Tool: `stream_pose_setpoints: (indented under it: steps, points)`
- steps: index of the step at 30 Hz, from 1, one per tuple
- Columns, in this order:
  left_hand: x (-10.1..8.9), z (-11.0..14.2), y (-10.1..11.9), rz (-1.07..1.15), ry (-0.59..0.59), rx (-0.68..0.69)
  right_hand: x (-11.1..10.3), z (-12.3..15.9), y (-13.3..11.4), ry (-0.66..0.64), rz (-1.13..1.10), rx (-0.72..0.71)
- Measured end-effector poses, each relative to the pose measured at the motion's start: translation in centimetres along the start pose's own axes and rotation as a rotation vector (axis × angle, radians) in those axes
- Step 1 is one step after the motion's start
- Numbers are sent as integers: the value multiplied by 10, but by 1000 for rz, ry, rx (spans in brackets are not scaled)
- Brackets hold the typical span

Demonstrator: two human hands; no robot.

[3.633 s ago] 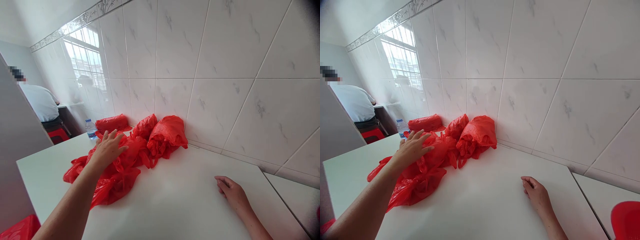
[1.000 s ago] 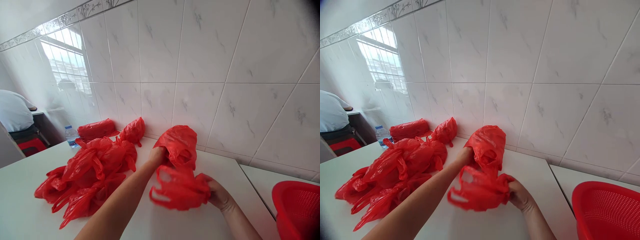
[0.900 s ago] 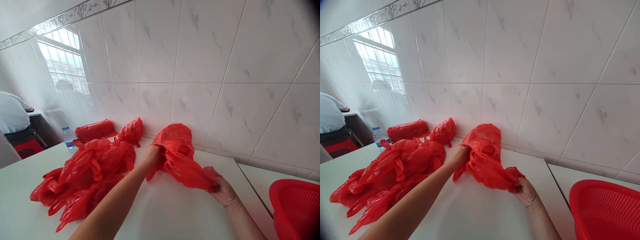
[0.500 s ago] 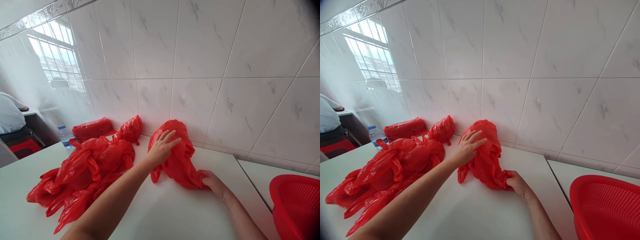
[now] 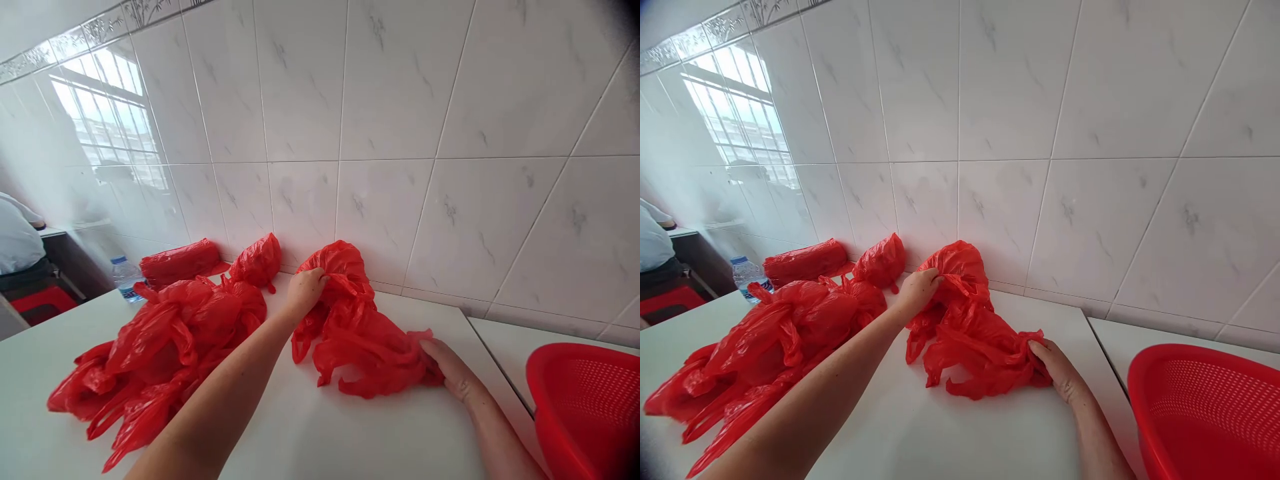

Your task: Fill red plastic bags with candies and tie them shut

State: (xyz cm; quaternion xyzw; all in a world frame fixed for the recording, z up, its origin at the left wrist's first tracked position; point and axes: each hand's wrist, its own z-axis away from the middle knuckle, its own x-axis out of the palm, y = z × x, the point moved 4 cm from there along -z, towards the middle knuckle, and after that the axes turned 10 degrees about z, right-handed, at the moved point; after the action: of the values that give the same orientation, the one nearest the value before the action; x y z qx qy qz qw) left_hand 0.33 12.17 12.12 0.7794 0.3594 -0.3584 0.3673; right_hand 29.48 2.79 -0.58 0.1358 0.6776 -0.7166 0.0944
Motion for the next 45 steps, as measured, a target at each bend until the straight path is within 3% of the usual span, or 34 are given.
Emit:
stream_pose_setpoints:
  steps: [3,5,8,10,12,14,17,23,28,33,35,39,42,45]
  points:
    - [0,4,1,25,10,14,14,-5,-16,252,180,-172]
    - [4,7,6,46,-5,57,38,3,-37,395,415,-406]
    - [13,11,13,67,-50,147,90,22,-63,300,804,-737]
    - [20,13,15,69,-86,208,115,30,-67,146,948,-750]
    - [27,14,12,50,-114,245,124,30,-65,39,1031,-659]
    - [32,15,4,9,-126,237,119,26,-60,11,1072,-571]
    - [36,14,-19,-74,-111,145,99,15,-54,89,1092,-480]
    - [29,12,-65,-196,-58,-77,42,4,-35,471,1081,-153]
    - [19,15,-78,-210,-45,-127,15,8,-26,670,1016,56]
    - [8,41,-50,-192,81,-44,30,8,-33,654,985,-12]
    - [9,60,-30,-174,90,73,40,8,-38,654,962,-89]
    - [28,95,2,-54,-147,469,54,10,-47,689,855,-359]
    - [44,98,-2,-37,-258,415,55,14,-52,720,735,-520]
    - [49,89,-13,-68,-169,280,48,19,-60,783,639,-592]
